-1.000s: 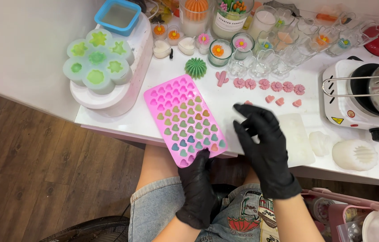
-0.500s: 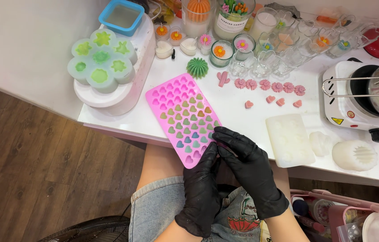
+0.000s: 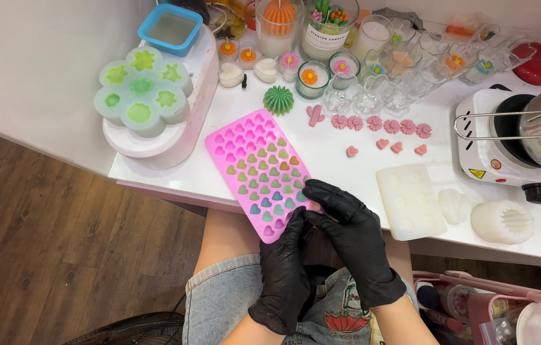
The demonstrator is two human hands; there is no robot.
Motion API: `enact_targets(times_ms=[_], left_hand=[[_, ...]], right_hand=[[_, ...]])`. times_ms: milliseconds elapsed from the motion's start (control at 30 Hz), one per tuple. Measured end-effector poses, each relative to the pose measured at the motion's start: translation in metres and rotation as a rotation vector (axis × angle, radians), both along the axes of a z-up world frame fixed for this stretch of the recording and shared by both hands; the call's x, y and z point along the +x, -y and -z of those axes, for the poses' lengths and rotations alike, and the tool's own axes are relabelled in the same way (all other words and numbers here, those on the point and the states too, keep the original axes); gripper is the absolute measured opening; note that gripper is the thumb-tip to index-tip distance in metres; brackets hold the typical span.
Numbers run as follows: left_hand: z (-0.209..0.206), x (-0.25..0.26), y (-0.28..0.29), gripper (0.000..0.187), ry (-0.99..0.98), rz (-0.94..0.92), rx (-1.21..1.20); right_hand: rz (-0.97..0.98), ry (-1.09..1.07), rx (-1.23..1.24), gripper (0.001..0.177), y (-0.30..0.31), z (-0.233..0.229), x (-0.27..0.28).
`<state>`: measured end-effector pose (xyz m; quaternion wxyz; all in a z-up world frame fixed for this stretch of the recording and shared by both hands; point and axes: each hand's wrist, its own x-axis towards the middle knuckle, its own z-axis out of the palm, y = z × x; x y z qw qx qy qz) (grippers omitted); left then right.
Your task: Demolding decorative wax shapes from silicone molds and placing them into a metal melting pot on a hot plate.
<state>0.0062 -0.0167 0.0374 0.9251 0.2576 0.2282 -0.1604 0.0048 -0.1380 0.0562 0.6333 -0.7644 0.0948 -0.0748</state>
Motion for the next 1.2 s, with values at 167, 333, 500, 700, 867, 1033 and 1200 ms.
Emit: enact_targets(times_ms=[167, 333, 500, 700, 867, 1033, 1200], left_hand=[[0.003, 0.0, 0.001, 0.031, -0.034, 0.055, 0.008], [0.005, 0.001, 0.002, 0.031, -0.1, 0.113, 0.022], [0.012, 0.002, 0.005, 0.035, -0.098, 0.104, 0.003], [-0.019, 0.004, 0.001, 0.04, -0.113, 0.127, 0.075], [-0.009, -0.004, 0.006, 0.045, -0.099, 0.108, 0.157], [0.003, -0.001, 0.023, 0.043, -0.154, 0.044, 0.173], [0.043, 0.001, 0.044, 0.037, -0.143, -0.079, 0.279]], right_hand=[[0.009, -0.046, 0.016, 0.05, 0.004, -0.003, 0.004], [0.021, -0.128, 0.183, 0.044, 0.011, 0.001, 0.01], [-0.02, -0.133, 0.179, 0.033, 0.018, 0.002, 0.014], [0.11, -0.1, 0.063, 0.027, 0.05, 0.014, 0.026], [0.248, 0.1, -0.487, 0.028, 0.074, -0.017, 0.053], [0.192, 0.055, -0.776, 0.029, 0.085, -0.018, 0.065], [0.182, 0.011, -0.714, 0.03, 0.086, -0.018, 0.063]])
